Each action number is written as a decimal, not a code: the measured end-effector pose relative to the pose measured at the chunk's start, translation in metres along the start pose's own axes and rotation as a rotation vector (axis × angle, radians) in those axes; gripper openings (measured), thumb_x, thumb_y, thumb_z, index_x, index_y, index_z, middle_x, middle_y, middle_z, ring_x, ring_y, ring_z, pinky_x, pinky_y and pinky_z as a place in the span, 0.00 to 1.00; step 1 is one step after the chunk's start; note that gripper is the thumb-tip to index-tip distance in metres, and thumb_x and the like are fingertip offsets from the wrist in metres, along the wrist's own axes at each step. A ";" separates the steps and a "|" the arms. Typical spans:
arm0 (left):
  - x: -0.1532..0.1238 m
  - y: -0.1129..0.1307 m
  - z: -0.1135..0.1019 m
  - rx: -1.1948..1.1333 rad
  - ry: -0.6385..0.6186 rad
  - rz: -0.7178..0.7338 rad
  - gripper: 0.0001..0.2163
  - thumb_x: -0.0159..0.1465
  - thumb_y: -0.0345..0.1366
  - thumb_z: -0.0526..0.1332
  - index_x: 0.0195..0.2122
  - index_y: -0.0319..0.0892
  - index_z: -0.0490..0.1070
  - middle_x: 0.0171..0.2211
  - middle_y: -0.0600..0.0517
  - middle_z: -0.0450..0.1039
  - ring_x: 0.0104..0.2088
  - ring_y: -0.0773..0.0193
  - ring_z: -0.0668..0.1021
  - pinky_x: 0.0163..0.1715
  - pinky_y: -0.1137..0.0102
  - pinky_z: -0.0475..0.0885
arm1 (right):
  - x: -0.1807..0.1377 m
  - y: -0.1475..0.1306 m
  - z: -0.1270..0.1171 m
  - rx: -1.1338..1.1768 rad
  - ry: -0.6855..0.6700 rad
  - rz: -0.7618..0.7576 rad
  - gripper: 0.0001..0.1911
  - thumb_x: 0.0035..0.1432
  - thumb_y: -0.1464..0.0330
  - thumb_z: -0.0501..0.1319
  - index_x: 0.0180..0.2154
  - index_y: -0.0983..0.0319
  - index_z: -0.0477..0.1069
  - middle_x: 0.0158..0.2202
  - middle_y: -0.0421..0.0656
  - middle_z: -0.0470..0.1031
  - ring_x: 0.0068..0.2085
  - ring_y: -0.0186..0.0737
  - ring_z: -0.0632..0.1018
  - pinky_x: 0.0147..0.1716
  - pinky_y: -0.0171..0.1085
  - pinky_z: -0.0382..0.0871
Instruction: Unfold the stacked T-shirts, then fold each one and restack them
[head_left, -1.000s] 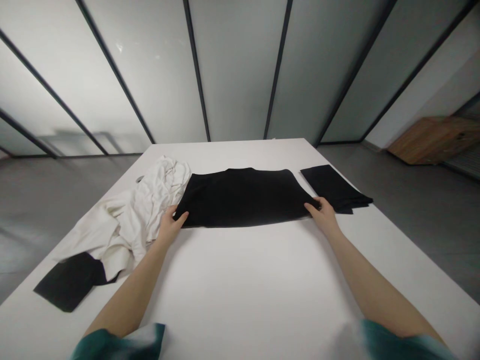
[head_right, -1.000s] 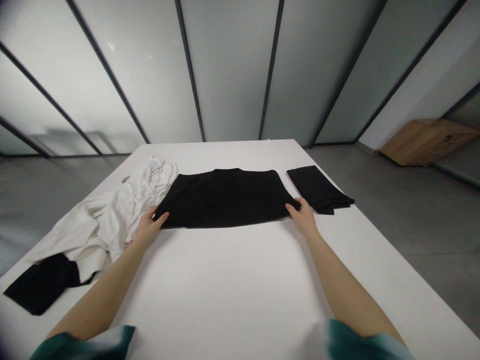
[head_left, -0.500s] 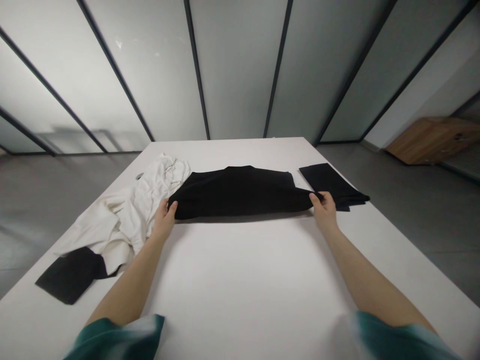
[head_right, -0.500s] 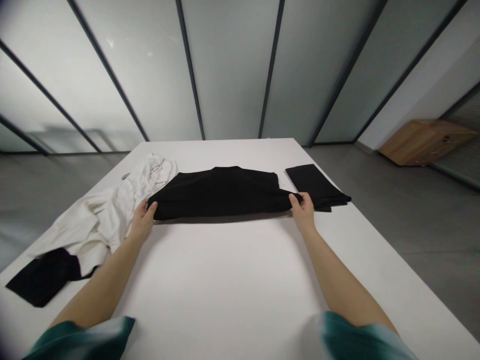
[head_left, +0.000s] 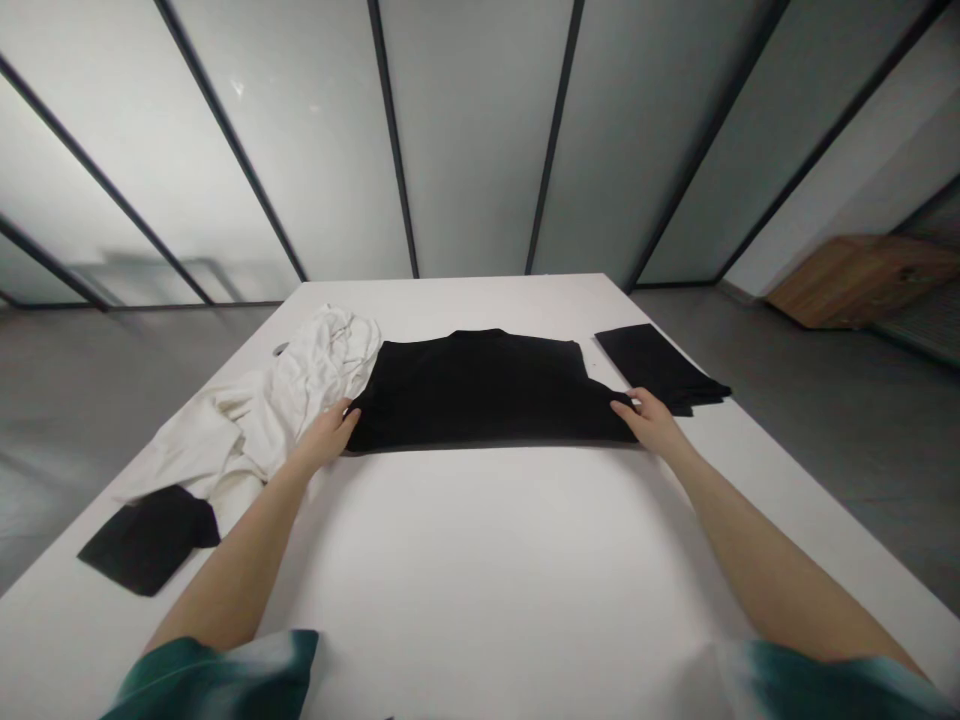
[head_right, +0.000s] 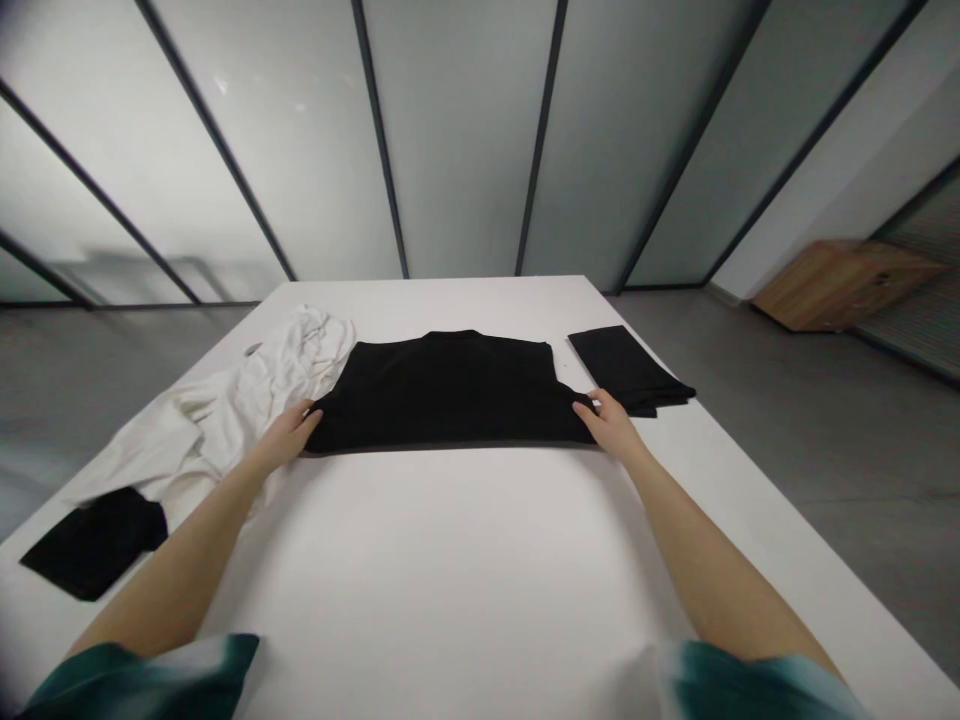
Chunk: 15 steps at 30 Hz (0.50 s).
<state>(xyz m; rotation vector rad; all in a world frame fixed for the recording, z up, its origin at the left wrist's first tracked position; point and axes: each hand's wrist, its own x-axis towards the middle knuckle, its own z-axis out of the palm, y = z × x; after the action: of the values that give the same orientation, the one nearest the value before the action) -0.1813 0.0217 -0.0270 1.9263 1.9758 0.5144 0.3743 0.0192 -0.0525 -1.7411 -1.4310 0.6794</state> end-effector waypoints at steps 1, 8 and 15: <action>-0.002 -0.001 -0.003 -0.016 -0.039 -0.002 0.19 0.62 0.49 0.48 0.43 0.42 0.70 0.35 0.46 0.76 0.42 0.51 0.78 0.44 0.60 0.72 | -0.005 0.001 -0.003 -0.016 -0.066 0.036 0.25 0.44 0.45 0.63 0.33 0.57 0.62 0.19 0.35 0.66 0.22 0.38 0.69 0.21 0.35 0.59; -0.020 0.006 -0.040 0.000 -0.492 -0.094 0.24 0.50 0.55 0.62 0.43 0.45 0.75 0.38 0.48 0.80 0.41 0.50 0.80 0.38 0.65 0.75 | -0.035 -0.014 -0.042 -0.138 -0.500 0.134 0.23 0.44 0.49 0.67 0.34 0.58 0.68 0.25 0.39 0.74 0.27 0.41 0.75 0.26 0.36 0.66; 0.032 0.023 -0.036 0.170 -0.208 -0.151 0.28 0.61 0.54 0.55 0.55 0.41 0.68 0.37 0.47 0.81 0.40 0.52 0.82 0.42 0.63 0.74 | 0.027 -0.020 -0.044 -0.043 -0.267 0.180 0.15 0.53 0.57 0.65 0.35 0.61 0.71 0.35 0.49 0.80 0.35 0.44 0.80 0.36 0.39 0.72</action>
<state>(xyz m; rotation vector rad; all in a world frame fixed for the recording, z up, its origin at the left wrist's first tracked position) -0.1792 0.0536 0.0165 1.8226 2.0621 0.1048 0.4042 0.0368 -0.0091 -1.8833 -1.4848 1.0162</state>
